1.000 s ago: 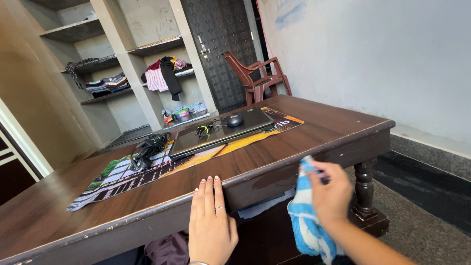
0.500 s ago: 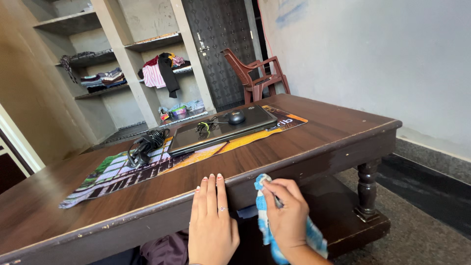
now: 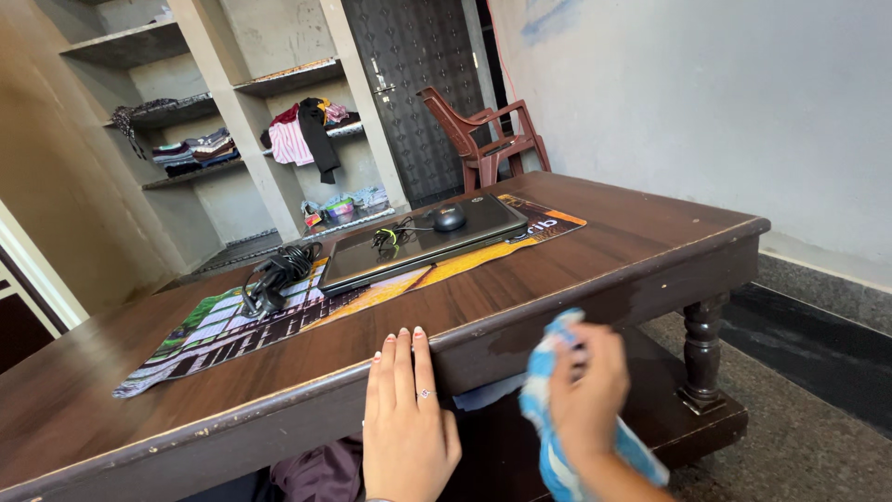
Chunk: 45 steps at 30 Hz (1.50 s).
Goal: The person is cleaning a wooden table with a cloth. They wipe the lower shelf and the tabletop, focusing on removing dust and dirt. The task involves methodical wiping of different sections of the table.
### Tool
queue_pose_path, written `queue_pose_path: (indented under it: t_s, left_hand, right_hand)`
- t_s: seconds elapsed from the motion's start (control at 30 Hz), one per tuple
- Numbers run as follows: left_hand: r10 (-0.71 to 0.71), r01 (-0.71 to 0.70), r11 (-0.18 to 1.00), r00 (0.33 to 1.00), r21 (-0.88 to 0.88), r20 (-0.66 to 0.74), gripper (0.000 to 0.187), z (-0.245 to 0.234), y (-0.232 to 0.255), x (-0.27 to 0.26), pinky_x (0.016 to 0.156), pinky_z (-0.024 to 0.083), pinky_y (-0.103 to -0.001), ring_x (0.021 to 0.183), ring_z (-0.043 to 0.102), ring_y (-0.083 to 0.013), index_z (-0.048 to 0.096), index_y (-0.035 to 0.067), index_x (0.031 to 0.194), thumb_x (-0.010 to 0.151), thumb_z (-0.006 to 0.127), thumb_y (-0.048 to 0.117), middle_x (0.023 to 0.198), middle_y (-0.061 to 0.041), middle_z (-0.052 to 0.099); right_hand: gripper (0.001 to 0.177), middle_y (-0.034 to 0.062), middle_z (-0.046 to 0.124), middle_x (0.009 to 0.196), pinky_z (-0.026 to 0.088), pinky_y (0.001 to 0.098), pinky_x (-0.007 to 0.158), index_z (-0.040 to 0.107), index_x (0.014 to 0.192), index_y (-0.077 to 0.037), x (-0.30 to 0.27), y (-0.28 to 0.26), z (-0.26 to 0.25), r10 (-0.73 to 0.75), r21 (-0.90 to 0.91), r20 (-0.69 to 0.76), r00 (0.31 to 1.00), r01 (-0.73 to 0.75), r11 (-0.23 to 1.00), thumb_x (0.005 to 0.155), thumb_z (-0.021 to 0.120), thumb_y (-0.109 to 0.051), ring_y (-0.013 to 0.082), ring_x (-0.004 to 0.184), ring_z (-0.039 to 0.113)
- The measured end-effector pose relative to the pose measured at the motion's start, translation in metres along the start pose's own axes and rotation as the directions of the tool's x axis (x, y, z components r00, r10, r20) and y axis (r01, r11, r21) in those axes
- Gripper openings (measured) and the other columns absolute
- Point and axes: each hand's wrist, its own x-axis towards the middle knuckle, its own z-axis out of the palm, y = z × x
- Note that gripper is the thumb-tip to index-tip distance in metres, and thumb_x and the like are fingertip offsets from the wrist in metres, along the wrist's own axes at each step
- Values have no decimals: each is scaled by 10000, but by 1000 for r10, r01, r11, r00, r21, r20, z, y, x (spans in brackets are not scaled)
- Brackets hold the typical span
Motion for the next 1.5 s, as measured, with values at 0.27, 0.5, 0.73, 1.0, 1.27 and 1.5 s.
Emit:
queue_pose_path:
  t_s: [0.27,0.5,0.73,1.0,1.27,1.5]
  left_hand:
    - [74,-76,997,995,23,73,899,-11,-8,3,1176,254,-499,1415,361,-423,301,-108,1483,660,607,83,1478,-292,409]
    - [8,-7,1000,996,-5,93,880,-17,-2,6,1178,263,-489,1415,371,-412,333,-81,1480,666,626,80,1458,-276,436]
    - [-1,1,1000,1000,-14,21,776,-14,-6,5,1165,350,-471,1367,473,-377,465,-12,1454,703,635,82,1435,-212,529]
    - [52,-51,999,998,-8,19,769,-20,-9,4,1136,362,-476,1343,495,-398,497,-41,1434,687,637,79,1435,-240,544]
    - [41,-46,986,999,-162,-36,732,-29,-16,5,1170,349,-515,1344,518,-358,538,19,1433,705,602,70,1425,-184,575]
    - [34,-35,986,999,-161,-5,744,-28,-18,5,1181,335,-509,1353,516,-346,531,14,1439,702,607,68,1426,-187,570]
  right_hand:
    - [176,114,625,966,530,355,684,694,1039,-66,-6,2,-7,-188,-95,77,979,195,976,863,683,-58,243,763,645]
    - [191,134,588,1025,514,340,742,637,1140,-28,49,44,-40,-47,-99,-117,992,35,994,962,688,-74,247,804,623]
    - [124,101,657,1009,553,333,713,715,1013,-60,-10,6,-8,-182,21,142,973,181,983,889,714,-53,242,834,684]
    - [207,86,683,1021,563,297,704,773,1083,-100,6,0,-30,-306,37,202,930,305,952,896,724,-26,186,817,692]
    - [185,78,681,1022,533,283,636,759,1080,-74,-5,-14,-9,-196,36,99,976,194,980,898,753,-41,179,775,665]
    - [221,53,672,979,573,321,656,790,1061,-134,-40,-41,18,-375,101,317,871,362,927,865,732,-48,193,749,711]
